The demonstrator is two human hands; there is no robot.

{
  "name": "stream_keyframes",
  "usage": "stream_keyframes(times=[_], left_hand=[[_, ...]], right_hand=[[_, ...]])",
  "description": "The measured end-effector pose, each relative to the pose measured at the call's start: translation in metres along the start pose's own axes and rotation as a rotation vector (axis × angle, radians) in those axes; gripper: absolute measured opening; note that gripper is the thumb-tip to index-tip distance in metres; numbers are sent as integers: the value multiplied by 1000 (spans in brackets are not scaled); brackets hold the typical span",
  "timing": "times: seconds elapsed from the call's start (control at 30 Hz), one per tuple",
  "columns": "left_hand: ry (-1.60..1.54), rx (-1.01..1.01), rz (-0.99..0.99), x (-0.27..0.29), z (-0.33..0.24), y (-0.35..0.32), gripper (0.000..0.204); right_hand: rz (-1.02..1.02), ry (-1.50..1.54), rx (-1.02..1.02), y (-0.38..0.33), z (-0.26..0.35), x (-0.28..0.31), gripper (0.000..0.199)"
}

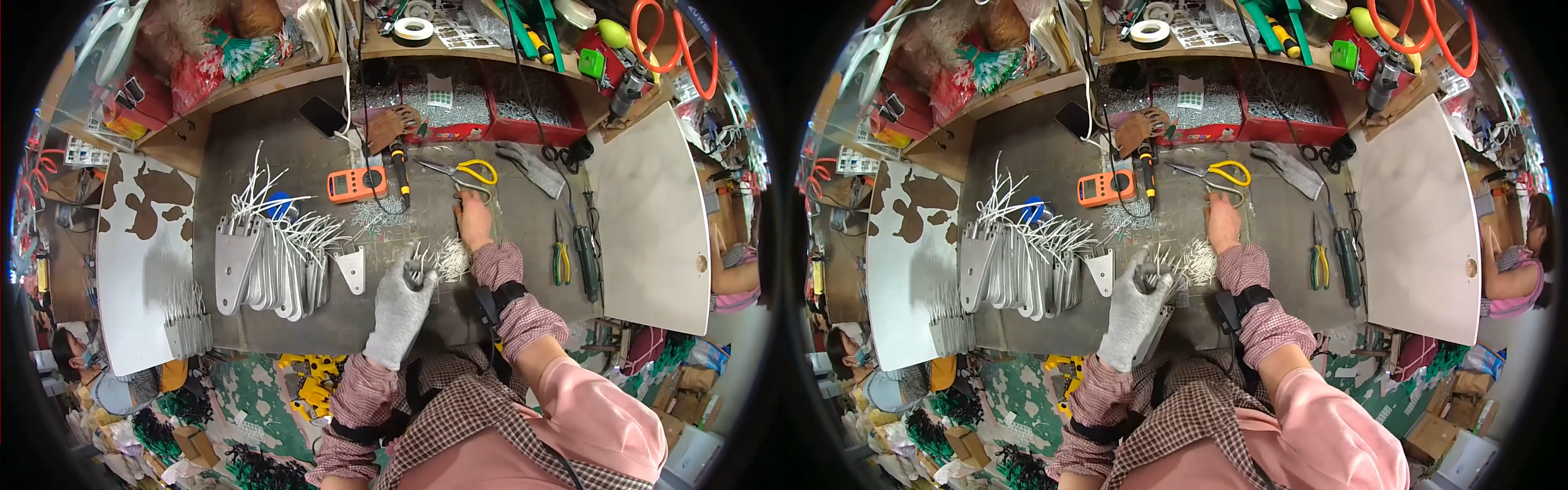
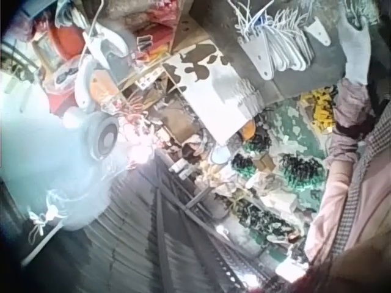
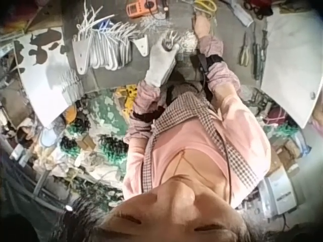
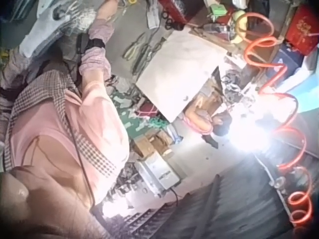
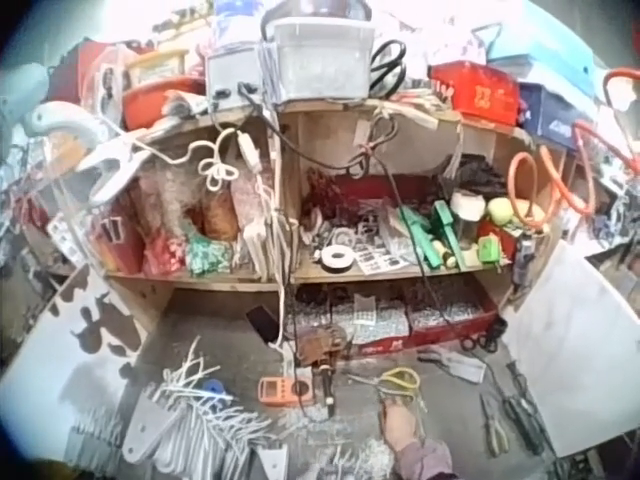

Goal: Assembling small connectors and wires onto metal plates at a workbench.

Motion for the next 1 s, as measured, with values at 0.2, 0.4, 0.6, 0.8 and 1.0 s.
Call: stream_keyframes(times=[0.2, 0.4, 0.6, 0.8, 1.0], left_hand=[[-741, 255, 207, -36, 26, 6, 26], [-734, 310, 161, -33, 28, 4, 23], [-336, 16, 29, -23, 18, 4, 21], [-97, 65, 11, -29, 33, 3, 27], [-123, 170, 141, -26, 16, 5, 31]], right_hand=[[94, -74, -106, 11, -28, -8, 20], [133, 596, -31, -41, 58, 40, 16], [386, 1242, -240, -99, 119, 65, 16], [345, 1321, -145, -100, 131, 70, 26], [311, 1262, -92, -98, 130, 70, 30]])
Point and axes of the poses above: each hand's wrist, its own y-axis towards the middle knuckle, its own x-axis out of the back of the hand, z = x × y, the point moved 9 cm from there along y, towards the middle knuckle, and after that the axes turned 7 degrees about y, right-handed, at the moved point
